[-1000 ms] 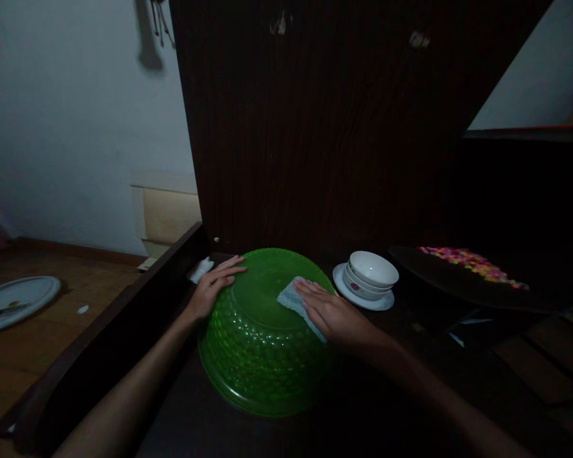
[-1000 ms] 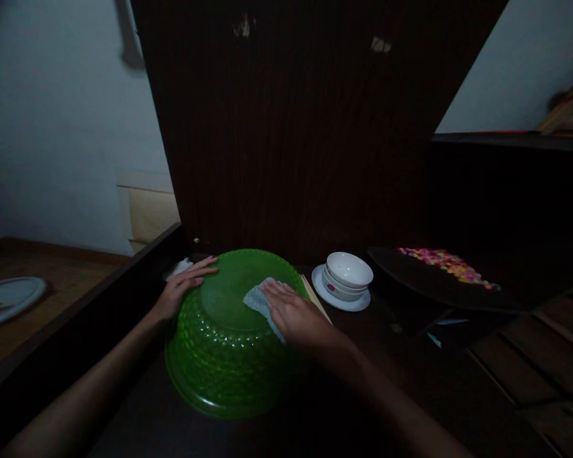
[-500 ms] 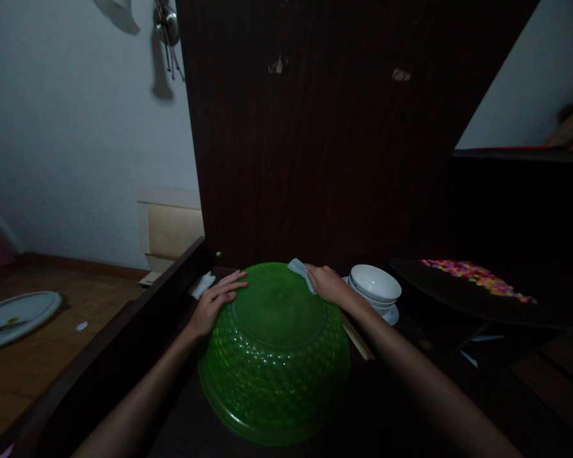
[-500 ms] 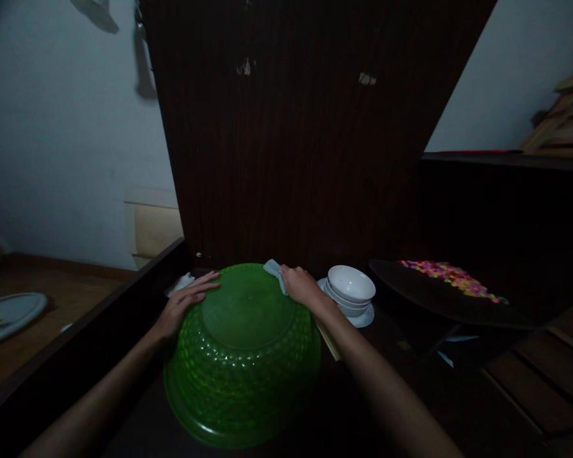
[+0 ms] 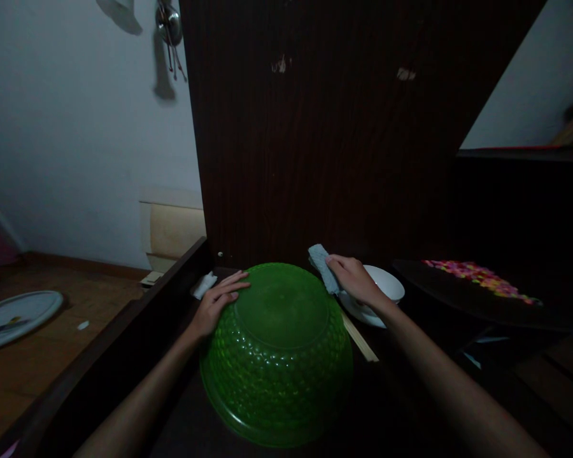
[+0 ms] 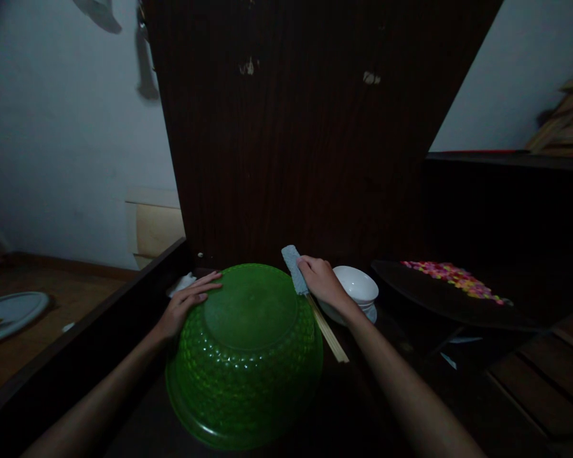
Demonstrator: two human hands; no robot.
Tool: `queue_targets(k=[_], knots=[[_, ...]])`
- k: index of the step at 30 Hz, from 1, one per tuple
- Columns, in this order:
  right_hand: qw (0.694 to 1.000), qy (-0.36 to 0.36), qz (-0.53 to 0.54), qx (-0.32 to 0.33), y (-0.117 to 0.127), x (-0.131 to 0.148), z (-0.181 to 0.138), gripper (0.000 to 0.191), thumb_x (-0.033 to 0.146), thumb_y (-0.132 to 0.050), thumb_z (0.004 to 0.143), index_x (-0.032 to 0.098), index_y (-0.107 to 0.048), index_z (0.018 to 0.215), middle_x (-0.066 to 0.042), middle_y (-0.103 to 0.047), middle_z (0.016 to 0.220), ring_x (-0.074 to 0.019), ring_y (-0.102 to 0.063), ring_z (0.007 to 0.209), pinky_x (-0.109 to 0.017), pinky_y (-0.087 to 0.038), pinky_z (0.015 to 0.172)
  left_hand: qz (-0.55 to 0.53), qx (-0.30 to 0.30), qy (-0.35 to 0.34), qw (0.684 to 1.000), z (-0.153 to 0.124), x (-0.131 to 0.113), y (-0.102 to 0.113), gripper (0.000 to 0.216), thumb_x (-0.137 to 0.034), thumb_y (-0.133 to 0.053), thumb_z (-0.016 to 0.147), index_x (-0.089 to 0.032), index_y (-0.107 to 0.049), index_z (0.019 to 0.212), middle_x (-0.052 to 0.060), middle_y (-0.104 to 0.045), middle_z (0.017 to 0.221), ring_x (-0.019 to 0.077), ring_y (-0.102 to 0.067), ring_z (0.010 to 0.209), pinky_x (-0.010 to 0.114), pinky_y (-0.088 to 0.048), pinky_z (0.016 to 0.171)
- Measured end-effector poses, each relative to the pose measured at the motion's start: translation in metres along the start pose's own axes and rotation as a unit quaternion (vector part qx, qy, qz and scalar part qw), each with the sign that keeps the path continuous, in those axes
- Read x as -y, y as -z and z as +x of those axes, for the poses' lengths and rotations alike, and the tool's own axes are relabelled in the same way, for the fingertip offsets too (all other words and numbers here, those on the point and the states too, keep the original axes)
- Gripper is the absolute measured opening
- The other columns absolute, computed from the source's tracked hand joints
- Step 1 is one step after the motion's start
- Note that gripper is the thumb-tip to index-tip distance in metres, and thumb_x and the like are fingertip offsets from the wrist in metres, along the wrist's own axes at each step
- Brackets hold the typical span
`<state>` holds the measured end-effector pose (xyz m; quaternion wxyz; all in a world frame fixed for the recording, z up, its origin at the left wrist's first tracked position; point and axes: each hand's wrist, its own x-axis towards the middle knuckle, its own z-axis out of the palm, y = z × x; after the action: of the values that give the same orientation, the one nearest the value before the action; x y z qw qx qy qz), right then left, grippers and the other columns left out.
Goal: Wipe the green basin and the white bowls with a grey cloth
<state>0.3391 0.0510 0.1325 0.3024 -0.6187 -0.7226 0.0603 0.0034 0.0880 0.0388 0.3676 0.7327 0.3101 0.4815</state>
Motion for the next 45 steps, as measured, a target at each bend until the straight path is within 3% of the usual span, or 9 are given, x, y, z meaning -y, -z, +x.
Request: queue_targets(k=[5, 7, 11, 15, 25, 30, 33, 37, 45], knots=[[0.995, 0.067, 0.036, 0.068, -0.012, 0.030, -0.058, 0.047, 0.040, -0.032, 0.103, 0.019, -0.068, 0.081, -0.005, -0.071, 0.074, -0.0201, -0.068, 0.069, -0.032, -0.051, 0.068, 0.001, -0.006, 0.007, 1.000, -0.001, -0.002, 0.000, 0.031, -0.034, -0.059, 0.086, -0.026, -0.079, 0.108, 0.006, -0.063, 0.141, 0.0341, -0.043, 0.143, 0.064, -0.019, 0.121], [0.988, 0.111, 0.038, 0.102, -0.022, 0.038, -0.079, 0.045, 0.036, -0.032, 0.104, 0.016, -0.072, 0.105, -0.012, -0.076, 0.110, -0.0247, -0.070, 0.107, -0.039, -0.052, 0.094, 0.001, -0.004, 0.009, 1.000, 0.000, -0.002, 0.000, 0.032, -0.035, -0.059, 0.086, -0.025, -0.079, 0.108, 0.006, -0.063, 0.141, 0.0342, -0.043, 0.143, 0.064, -0.019, 0.121], [0.972, 0.175, 0.020, 0.156, -0.037, 0.047, -0.104, 0.051, 0.037, -0.040, 0.103, 0.012, -0.050, 0.147, -0.012, -0.044, 0.156, -0.0254, -0.038, 0.147, -0.047, -0.031, 0.122, -0.006, -0.005, 0.009, 1.000, 0.001, -0.002, 0.000, 0.032, -0.036, -0.059, 0.085, -0.025, -0.079, 0.107, 0.006, -0.064, 0.140, 0.0337, -0.045, 0.142, 0.062, -0.019, 0.121], [0.974, 0.149, 0.003, 0.168, -0.042, 0.048, -0.104, 0.056, 0.040, -0.036, 0.105, 0.017, -0.035, 0.156, -0.008, -0.030, 0.162, -0.0245, -0.025, 0.152, -0.049, -0.024, 0.125, -0.010, -0.005, 0.008, 1.000, 0.001, -0.002, 0.000, 0.032, -0.037, -0.060, 0.084, -0.025, -0.079, 0.107, 0.006, -0.064, 0.140, 0.0338, -0.045, 0.142, 0.063, -0.018, 0.121], [0.977, 0.090, -0.017, 0.191, -0.043, 0.022, -0.062, 0.061, 0.050, -0.028, 0.105, 0.020, -0.030, 0.158, -0.008, -0.020, 0.165, -0.0267, -0.015, 0.154, -0.053, -0.017, 0.125, -0.004, 0.002, 0.000, 1.000, 0.000, -0.001, 0.000, 0.032, -0.035, -0.058, 0.086, -0.025, -0.079, 0.109, 0.006, -0.063, 0.141, 0.0342, -0.043, 0.144, 0.064, -0.018, 0.121], [0.983, 0.089, 0.059, 0.152, -0.051, -0.009, -0.041, 0.056, 0.049, -0.031, 0.104, 0.025, -0.038, 0.155, -0.006, -0.030, 0.163, -0.0254, -0.018, 0.154, -0.055, -0.016, 0.124, 0.001, 0.008, 0.001, 1.000, 0.000, -0.001, 0.001, 0.033, -0.036, -0.057, 0.087, -0.025, -0.078, 0.109, 0.005, -0.063, 0.141, 0.0343, -0.043, 0.144, 0.064, -0.019, 0.121], [0.991, 0.040, 0.092, 0.092, -0.058, -0.026, -0.028, 0.059, 0.053, -0.031, 0.103, 0.021, -0.050, 0.147, -0.010, -0.044, 0.157, -0.0255, -0.034, 0.149, -0.049, -0.029, 0.120, -0.001, 0.009, -0.002, 1.000, 0.001, -0.001, 0.001, 0.033, -0.036, -0.058, 0.086, -0.025, -0.078, 0.109, 0.006, -0.064, 0.140, 0.0342, -0.044, 0.143, 0.064, -0.019, 0.121], [0.997, -0.043, 0.061, 0.013, -0.058, -0.039, -0.011, 0.057, 0.053, -0.028, 0.102, 0.017, -0.071, 0.113, -0.013, -0.076, 0.109, -0.0269, -0.069, 0.107, -0.040, -0.051, 0.095, -0.009, 0.000, -0.002, 1.000, 0.001, 0.000, 0.001, 0.032, -0.035, -0.059, 0.085, -0.024, -0.079, 0.108, 0.006, -0.064, 0.139, 0.0334, -0.044, 0.143, 0.062, -0.019, 0.122], [0.993, -0.054, 0.023, -0.106, -0.015, -0.025, 0.000, 0.047, 0.054, -0.028, 0.097, 0.022, -0.058, 0.081, -0.007, -0.065, 0.070, -0.0236, -0.061, 0.069, -0.032, -0.043, 0.066, -0.002, 0.005, -0.003, 1.000, 0.001, -0.001, 0.000, 0.032, -0.034, -0.058, 0.086, -0.026, -0.078, 0.109, 0.005, -0.064, 0.139, 0.0331, -0.044, 0.143, 0.063, -0.018, 0.122]])
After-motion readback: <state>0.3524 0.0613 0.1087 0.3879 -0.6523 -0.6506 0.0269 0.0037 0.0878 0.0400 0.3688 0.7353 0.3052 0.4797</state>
